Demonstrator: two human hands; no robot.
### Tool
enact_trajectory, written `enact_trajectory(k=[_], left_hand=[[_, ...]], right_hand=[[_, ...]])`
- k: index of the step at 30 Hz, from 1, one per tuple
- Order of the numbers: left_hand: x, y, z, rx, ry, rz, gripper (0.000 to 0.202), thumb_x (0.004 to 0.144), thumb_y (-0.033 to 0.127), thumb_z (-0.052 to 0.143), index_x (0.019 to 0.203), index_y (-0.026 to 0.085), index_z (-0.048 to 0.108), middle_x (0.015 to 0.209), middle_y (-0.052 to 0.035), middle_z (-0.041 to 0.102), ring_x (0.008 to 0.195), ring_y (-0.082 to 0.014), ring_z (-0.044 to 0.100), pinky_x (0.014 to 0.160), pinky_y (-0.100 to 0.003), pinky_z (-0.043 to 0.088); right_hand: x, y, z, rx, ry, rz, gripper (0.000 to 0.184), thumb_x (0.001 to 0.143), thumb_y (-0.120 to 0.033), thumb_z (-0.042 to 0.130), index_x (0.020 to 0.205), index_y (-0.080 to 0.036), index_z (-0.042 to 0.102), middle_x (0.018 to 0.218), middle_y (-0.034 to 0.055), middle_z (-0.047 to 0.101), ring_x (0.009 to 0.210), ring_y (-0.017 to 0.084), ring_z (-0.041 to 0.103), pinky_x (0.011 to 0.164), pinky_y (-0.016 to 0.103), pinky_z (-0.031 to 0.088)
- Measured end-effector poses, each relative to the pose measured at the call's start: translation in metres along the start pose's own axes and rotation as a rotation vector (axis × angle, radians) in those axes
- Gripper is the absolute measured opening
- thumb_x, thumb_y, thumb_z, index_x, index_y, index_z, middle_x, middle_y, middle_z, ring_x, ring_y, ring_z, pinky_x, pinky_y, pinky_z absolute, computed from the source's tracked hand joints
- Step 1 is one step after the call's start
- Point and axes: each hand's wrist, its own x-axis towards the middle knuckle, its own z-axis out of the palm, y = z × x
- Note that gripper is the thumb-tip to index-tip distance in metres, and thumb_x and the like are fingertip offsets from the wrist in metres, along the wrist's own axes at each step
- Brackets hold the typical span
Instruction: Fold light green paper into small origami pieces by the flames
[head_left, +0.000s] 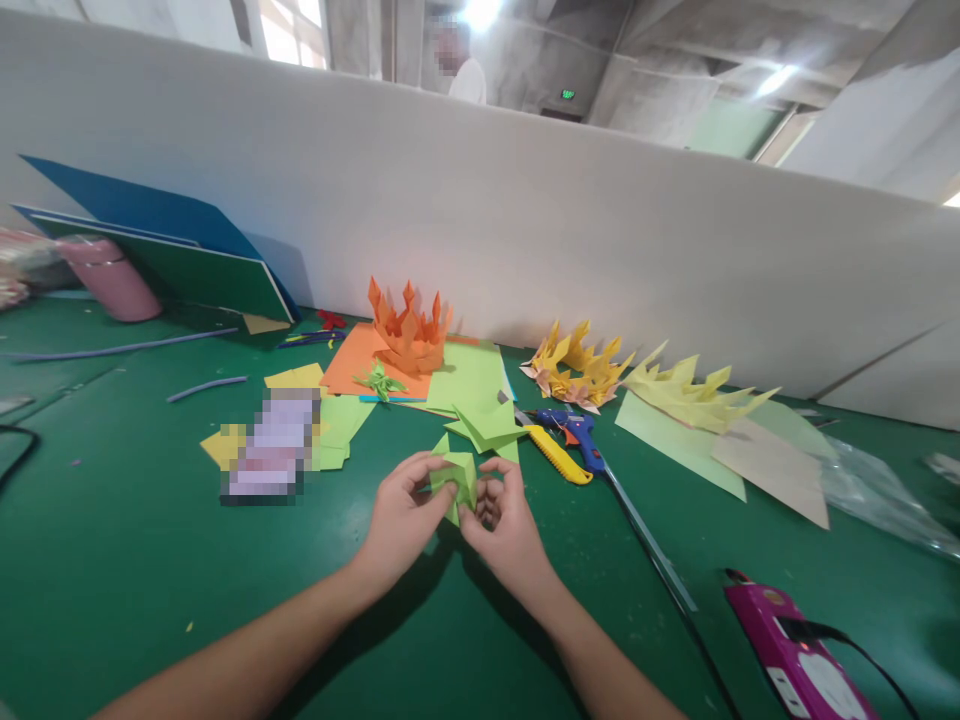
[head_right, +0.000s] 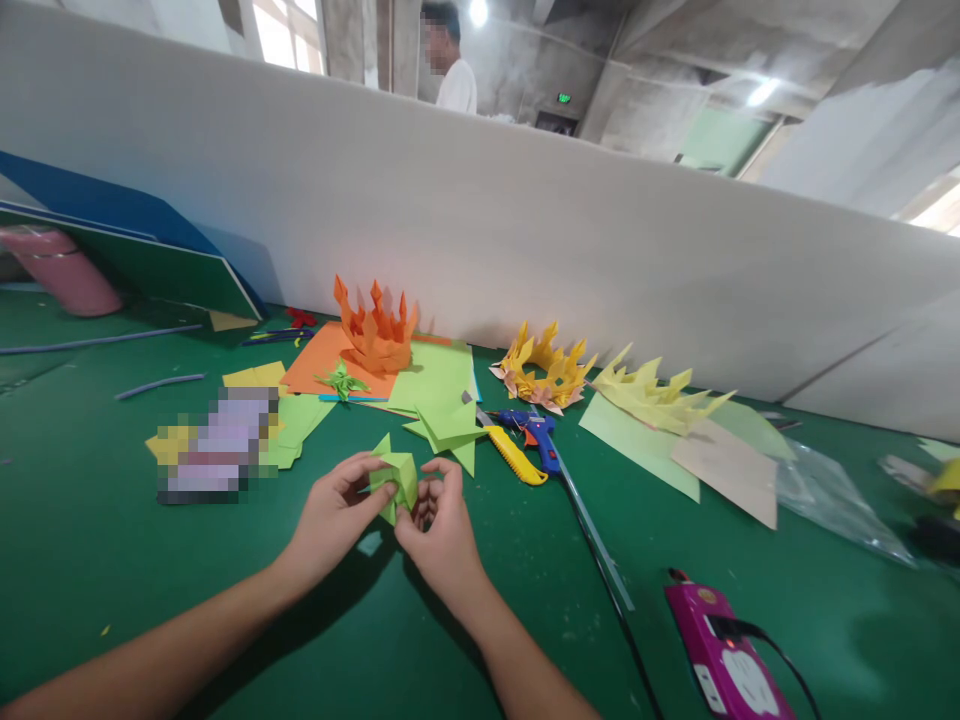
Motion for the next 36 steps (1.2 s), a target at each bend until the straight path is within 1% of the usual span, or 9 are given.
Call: enact_trajectory(k=[3,5,8,11,14,18,22,27,36], left_hand=[[-0.001,0.003,-0.001,0.014,-0.033,0.025,0.013,0.064,0.019,0.056,0.073,0.016,0.065,0.076,-0.0018,0.06,0.069,-0.0132,0.061,0.06,-0.023,0.052],[-0.002,0.004,-0.002,0.065,-0.052,0.056,0.017,0.066,0.017,0.055,0.079,0.017,0.065,0.08,-0.0027,0.063,0.071,-0.0138,0.062,0.062,-0.024,0.052],[-0.006,0.007,-0.003,0.18,-0.102,0.15,0.022,0.067,0.012,0.052,0.085,0.018,0.065,0.087,-0.004,0.065,0.078,-0.0148,0.062,0.067,-0.025,0.052],[-0.009,0.007,-0.002,0.285,-0.158,0.27,0.026,0.07,0.008,0.05,0.087,0.02,0.065,0.088,-0.004,0.067,0.081,-0.0147,0.062,0.069,-0.025,0.052],[-0.011,0.006,-0.002,0.349,-0.199,0.372,0.028,0.072,0.007,0.049,0.092,0.02,0.065,0.09,-0.0047,0.068,0.085,-0.0149,0.063,0.075,-0.027,0.052],[-0.011,0.004,-0.002,0.383,-0.237,0.438,0.028,0.075,0.007,0.049,0.095,0.02,0.064,0.089,-0.0046,0.068,0.088,-0.0148,0.063,0.077,-0.025,0.052],[-0.011,0.005,-0.002,0.398,-0.258,0.437,0.031,0.075,0.007,0.049,0.098,0.021,0.064,0.091,-0.0045,0.068,0.09,-0.0149,0.062,0.077,-0.024,0.052],[-0.011,0.005,-0.003,0.395,-0.28,0.372,0.032,0.074,0.007,0.049,0.1,0.02,0.063,0.095,-0.0055,0.067,0.087,-0.0142,0.062,0.074,-0.024,0.052],[-0.011,0.008,-0.002,0.393,-0.304,0.304,0.034,0.074,0.009,0.048,0.103,0.021,0.063,0.097,-0.0066,0.066,0.087,-0.0158,0.061,0.075,-0.028,0.052]], right_hand=[[-0.002,-0.002,0.0,-0.027,-0.022,-0.018,0.039,0.066,-0.019,0.056,0.097,-0.023,0.034,0.068,-0.0065,0.046,0.057,0.01,0.048,0.052,0.022,0.039],[-0.004,-0.004,0.0,-0.041,-0.011,-0.054,0.041,0.065,-0.018,0.056,0.1,-0.023,0.035,0.08,-0.0019,0.05,0.07,0.013,0.052,0.059,0.025,0.042],[-0.005,-0.006,-0.001,-0.042,0.032,-0.088,0.043,0.066,-0.018,0.054,0.105,-0.023,0.035,0.092,0.0023,0.049,0.084,0.016,0.052,0.068,0.029,0.044],[-0.006,-0.006,-0.003,-0.044,0.058,-0.093,0.043,0.066,-0.017,0.052,0.105,-0.023,0.037,0.092,0.0024,0.05,0.082,0.016,0.052,0.07,0.03,0.044],[-0.005,-0.006,-0.004,-0.044,0.093,-0.099,0.04,0.065,-0.015,0.051,0.103,-0.023,0.039,0.085,0.0005,0.05,0.075,0.015,0.052,0.068,0.029,0.043],[-0.003,-0.008,-0.005,-0.019,0.09,-0.068,0.041,0.065,-0.015,0.051,0.103,-0.023,0.039,0.073,-0.0041,0.049,0.065,0.013,0.05,0.061,0.026,0.041],[-0.002,-0.01,-0.007,-0.003,0.05,-0.03,0.043,0.064,-0.016,0.053,0.103,-0.023,0.038,0.072,-0.0046,0.051,0.064,0.012,0.051,0.063,0.026,0.041],[0.0,-0.012,-0.009,0.033,0.017,0.031,0.043,0.063,-0.018,0.054,0.102,-0.022,0.036,0.071,-0.0049,0.051,0.06,0.012,0.05,0.059,0.025,0.04],[-0.001,-0.015,-0.008,0.082,0.017,0.057,0.043,0.064,-0.019,0.054,0.103,-0.023,0.036,0.071,-0.0048,0.053,0.06,0.012,0.052,0.056,0.024,0.041]])
